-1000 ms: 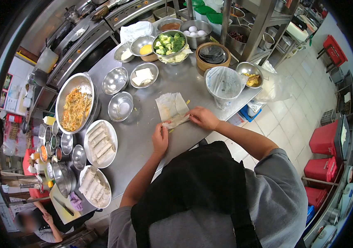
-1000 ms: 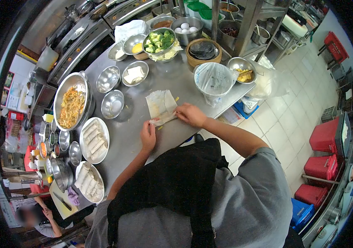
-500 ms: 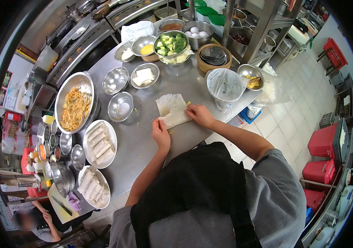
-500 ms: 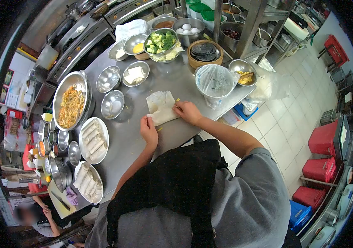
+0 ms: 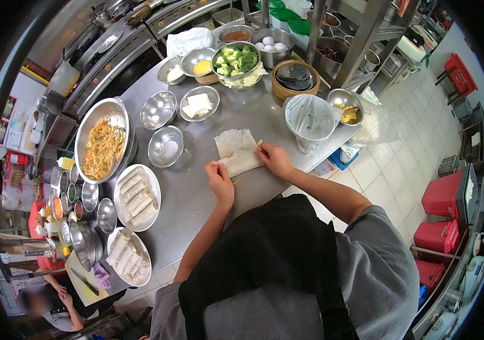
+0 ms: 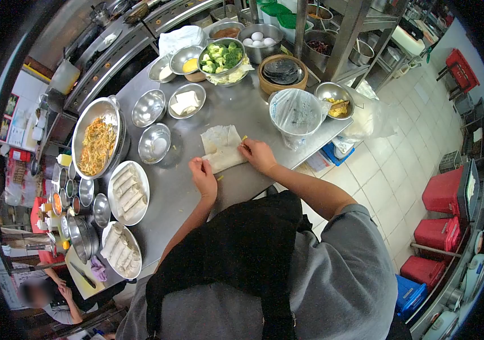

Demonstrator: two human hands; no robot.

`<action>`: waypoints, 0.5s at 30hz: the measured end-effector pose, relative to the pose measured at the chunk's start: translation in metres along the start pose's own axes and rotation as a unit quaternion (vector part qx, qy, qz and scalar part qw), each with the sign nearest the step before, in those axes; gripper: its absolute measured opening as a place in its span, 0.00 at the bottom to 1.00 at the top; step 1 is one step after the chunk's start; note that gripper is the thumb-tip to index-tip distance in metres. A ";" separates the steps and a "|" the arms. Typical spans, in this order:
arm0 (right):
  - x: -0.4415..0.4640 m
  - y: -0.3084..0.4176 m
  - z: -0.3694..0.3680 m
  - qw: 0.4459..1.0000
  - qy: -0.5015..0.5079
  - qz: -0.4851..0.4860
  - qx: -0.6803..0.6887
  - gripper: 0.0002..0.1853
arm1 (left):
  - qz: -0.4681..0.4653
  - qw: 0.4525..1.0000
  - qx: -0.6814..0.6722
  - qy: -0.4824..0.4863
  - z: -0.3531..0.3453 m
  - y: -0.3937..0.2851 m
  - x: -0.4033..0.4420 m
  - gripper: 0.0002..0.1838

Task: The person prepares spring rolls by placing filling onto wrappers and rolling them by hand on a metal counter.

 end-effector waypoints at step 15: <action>0.012 -0.013 -0.013 0.997 0.012 -0.051 -0.053 0.14 | -0.140 0.981 0.048 0.121 -0.006 -0.002 0.008 0.13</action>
Point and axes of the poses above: each hand's wrist, its own x-axis towards the middle knuckle, its own z-axis out of the back of the hand, y = z × x, the point moved 5 cm from there along x, towards the middle knuckle, and after that the axes turned 10 degrees about -y, right-handed, at the moved point
